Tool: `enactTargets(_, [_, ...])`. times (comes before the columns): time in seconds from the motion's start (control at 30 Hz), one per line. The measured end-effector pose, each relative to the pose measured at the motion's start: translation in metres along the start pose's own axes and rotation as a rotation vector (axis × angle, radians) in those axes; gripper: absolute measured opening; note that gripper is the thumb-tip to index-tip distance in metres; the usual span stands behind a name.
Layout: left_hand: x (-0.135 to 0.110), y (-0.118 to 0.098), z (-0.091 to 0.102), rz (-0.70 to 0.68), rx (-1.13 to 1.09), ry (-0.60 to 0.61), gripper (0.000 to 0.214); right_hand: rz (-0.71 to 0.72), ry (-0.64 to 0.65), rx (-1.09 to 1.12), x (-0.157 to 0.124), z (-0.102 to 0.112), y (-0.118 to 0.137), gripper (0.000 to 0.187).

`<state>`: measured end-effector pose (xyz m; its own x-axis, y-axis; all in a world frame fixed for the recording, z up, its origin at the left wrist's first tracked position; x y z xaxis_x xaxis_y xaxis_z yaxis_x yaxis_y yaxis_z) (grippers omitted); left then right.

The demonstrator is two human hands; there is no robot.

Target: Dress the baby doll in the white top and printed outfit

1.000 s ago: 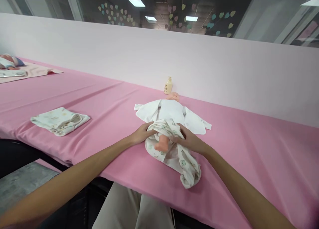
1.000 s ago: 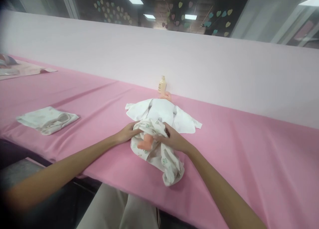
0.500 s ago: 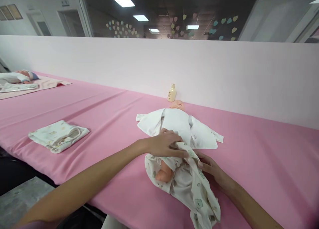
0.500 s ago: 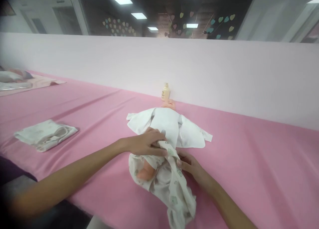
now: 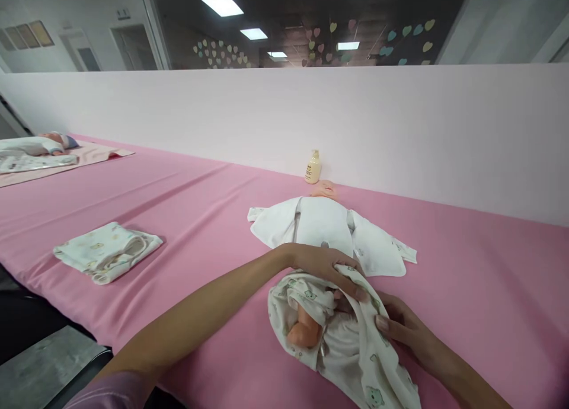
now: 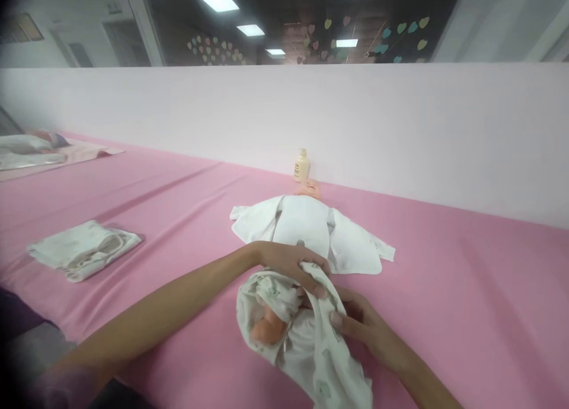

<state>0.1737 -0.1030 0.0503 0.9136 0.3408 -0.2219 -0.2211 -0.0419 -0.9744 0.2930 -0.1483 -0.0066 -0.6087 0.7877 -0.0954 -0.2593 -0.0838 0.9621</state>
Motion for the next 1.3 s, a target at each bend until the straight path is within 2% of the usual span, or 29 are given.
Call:
enactTargets(0.1, [0.0, -0.002, -0.001, -0.045, 0.041, -0.028, 0.039, -0.007, -0.109, 0.106, 0.001, -0.003, 0.001, 0.06])
enactTargets(0.27, [-0.001, 0.002, 0.001, -0.109, -0.056, -0.015, 0.038, -0.003, -0.174, 0.138, 0.005, -0.006, 0.003, 0.054])
enactTargets(0.33, [-0.002, 0.002, 0.004, -0.143, -0.112, -0.02, 0.037, 0.015, -0.103, 0.149, 0.005, -0.006, 0.003, 0.059])
enactTargets(0.4, [-0.003, 0.0, 0.007, -0.177, -0.138, -0.034, 0.036, 0.028, 0.048, 0.14, 0.005, -0.011, 0.003, 0.06])
enactTargets(0.5, [-0.003, -0.002, 0.007, -0.204, -0.11, -0.052, 0.036, 0.043, 0.197, 0.086, 0.002, -0.015, 0.002, 0.048])
enactTargets(0.57, [-0.003, 0.001, 0.005, -0.186, -0.078, -0.039, 0.036, 0.072, 0.155, 0.093, 0.003, -0.011, 0.004, 0.039])
enactTargets(0.63, [-0.003, 0.009, 0.006, -0.132, -0.06, -0.022, 0.041, 0.101, 0.037, 0.156, 0.004, -0.004, 0.008, 0.033])
enactTargets(0.73, [0.0, 0.026, 0.008, -0.033, -0.098, 0.029, 0.052, 0.097, -0.12, 0.244, 0.005, 0.002, 0.012, 0.037])
enactTargets(0.8, [0.001, 0.033, 0.009, 0.006, -0.125, 0.067, 0.054, 0.055, -0.131, 0.239, 0.004, -0.001, 0.014, 0.044])
enactTargets(0.87, [0.001, 0.034, 0.009, 0.005, -0.121, 0.092, 0.053, 0.007, -0.081, 0.19, 0.002, -0.005, 0.015, 0.05])
enactTargets(0.97, [0.0, 0.025, 0.007, -0.038, -0.11, 0.077, 0.047, 0.018, 0.091, 0.1, -0.003, -0.013, 0.016, 0.056])
enactTargets(1.03, [-0.002, 0.019, 0.006, -0.059, -0.092, 0.047, 0.044, 0.045, 0.243, 0.048, -0.007, -0.021, 0.014, 0.053])
enactTargets(1.1, [-0.003, 0.017, 0.004, -0.051, -0.059, 0.035, 0.044, 0.045, 0.316, 0.012, -0.008, -0.023, 0.007, 0.044])
enactTargets(1.17, [-0.004, 0.018, 0.002, -0.019, -0.028, 0.058, 0.044, 0.048, 0.247, 0.034, -0.004, -0.017, 0.003, 0.039])
enactTargets(1.3, [-0.004, 0.026, -0.006, 0.053, -0.015, 0.159, 0.049, 0.034, -0.06, 0.195, 0.003, 0.005, 0.002, 0.049])
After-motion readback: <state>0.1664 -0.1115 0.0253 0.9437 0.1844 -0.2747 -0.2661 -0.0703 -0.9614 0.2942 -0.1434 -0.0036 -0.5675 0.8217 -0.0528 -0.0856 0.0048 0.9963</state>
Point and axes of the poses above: each hand's wrist, its own x-axis towards the middle knuckle, its own z-axis out of the back of the hand, y = z × x, the point moved 9 cm from there along x, towards the middle knuckle, and after that the axes turned 15 degrees about -x, right-handed, at the moved point
